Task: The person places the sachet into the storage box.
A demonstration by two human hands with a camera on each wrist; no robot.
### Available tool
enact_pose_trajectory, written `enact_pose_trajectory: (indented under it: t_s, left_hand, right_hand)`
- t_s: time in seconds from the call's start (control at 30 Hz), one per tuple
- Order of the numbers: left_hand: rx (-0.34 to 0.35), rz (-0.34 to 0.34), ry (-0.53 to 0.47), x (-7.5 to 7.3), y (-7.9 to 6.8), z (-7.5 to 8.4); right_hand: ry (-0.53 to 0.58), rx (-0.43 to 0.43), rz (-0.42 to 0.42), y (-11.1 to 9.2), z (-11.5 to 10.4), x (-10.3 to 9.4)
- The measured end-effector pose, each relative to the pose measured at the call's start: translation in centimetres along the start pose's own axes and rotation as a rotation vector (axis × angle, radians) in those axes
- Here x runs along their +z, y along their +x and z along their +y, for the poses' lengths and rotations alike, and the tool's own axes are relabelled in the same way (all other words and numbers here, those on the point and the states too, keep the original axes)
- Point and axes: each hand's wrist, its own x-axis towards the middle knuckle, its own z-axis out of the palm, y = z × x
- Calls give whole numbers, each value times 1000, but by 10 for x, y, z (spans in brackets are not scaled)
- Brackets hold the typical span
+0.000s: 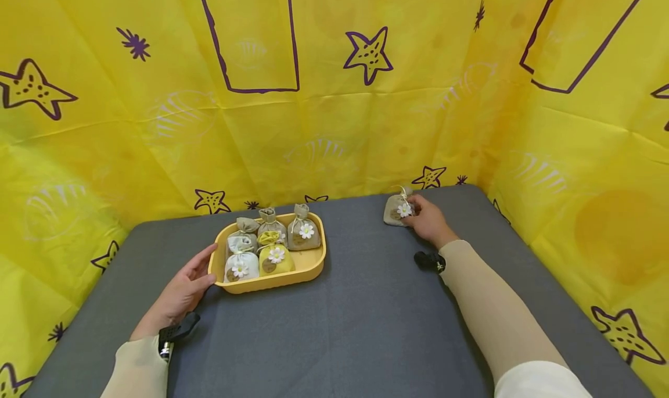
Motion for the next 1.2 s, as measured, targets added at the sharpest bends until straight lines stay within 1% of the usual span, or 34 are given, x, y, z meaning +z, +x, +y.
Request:
enact_pose_trajectory:
  t_s: [0.1, 0.2, 0.3, 0.47, 0.57, 0.63, 0.77, 0.87, 1.07, 1.2]
  left_hand:
    - [4, 1, 0, -1, 0, 0]
    - [6, 1, -1, -1, 0, 0]
    - [7, -2, -5, -1, 0, -2]
    - [8, -4, -6, -2, 0, -3]
    - [6, 3, 3, -2, 0, -3]
    - [3, 3, 7, -2, -1, -2]
    - [-5, 8, 21, -2, -1, -1]
    - [-8, 9, 17, -2, 0, 0]
    - [9, -4, -4, -2, 0, 0]
    - [6, -3, -2, 0, -1, 1]
  right_hand:
    - [1, -31, -18, -5, -6, 1]
    - [41, -55, -58, -11, -11, 3]
    - [125, -63, -106, -18, -16, 8]
    - [269, -37, -159, -31, -26, 19]
    - [323, -22, -178, -38, -32, 24]
    - [351, -19, -184, -42, -35, 27]
    - [382, -24, -160, -52, -43, 30]
    - [399, -42, -142, -59, -53, 31]
    - [437, -84, -141, -68, -77, 30]
    - [454, -116, -138, -75, -90, 29]
